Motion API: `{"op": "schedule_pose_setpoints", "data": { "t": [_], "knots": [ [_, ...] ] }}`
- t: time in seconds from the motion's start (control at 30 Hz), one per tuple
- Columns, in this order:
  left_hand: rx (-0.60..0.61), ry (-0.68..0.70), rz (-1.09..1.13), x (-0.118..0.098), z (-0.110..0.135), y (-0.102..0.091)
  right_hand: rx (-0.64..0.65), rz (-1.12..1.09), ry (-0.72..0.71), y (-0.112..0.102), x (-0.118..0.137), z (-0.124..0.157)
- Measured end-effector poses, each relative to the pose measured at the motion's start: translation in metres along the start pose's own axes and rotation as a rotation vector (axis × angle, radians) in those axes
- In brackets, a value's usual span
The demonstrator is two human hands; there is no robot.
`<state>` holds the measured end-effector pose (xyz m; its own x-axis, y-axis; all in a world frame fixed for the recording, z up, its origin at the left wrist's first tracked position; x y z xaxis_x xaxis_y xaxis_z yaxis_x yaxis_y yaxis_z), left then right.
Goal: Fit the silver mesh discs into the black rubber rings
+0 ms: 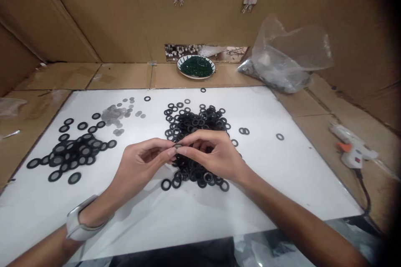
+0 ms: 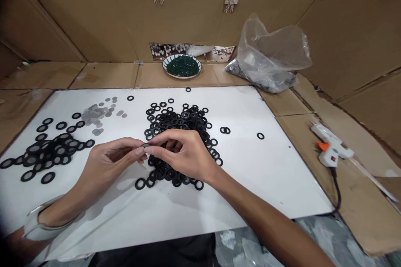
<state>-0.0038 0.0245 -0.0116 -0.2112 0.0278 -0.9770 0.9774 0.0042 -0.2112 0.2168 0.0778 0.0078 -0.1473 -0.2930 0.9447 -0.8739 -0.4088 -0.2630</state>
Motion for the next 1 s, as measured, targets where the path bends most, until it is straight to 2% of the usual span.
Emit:
{"op": "schedule_pose_setpoints", "data": {
  "t": [0.2,0.6,1.0],
  "knots": [
    [0.020,-0.012,0.060,-0.0033,-0.0025,0.0017,-0.044,-0.018,-0.001,0.0002,-0.0020,0.0011],
    [0.068,0.034,0.096,-0.0003,-0.0048,0.0003,-0.003,0.070,-0.026,-0.0009,-0.0019,0.0025],
    [0.074,0.060,0.042,-0.0025,-0.0041,0.0004,0.014,0.254,-0.285,-0.0023,0.0054,0.0068]
  ]
}}
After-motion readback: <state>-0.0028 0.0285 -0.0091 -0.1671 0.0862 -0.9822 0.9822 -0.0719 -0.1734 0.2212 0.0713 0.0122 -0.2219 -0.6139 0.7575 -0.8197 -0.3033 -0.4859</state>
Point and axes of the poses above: each hand's wrist, its own z-axis away from the middle knuckle, its own y-axis out of the palm, x = y × z, the point moved 2 cm from there along -z, towards the middle knuckle, and after that the axes turned 2 degrees about -x, right-handed, at the moved point
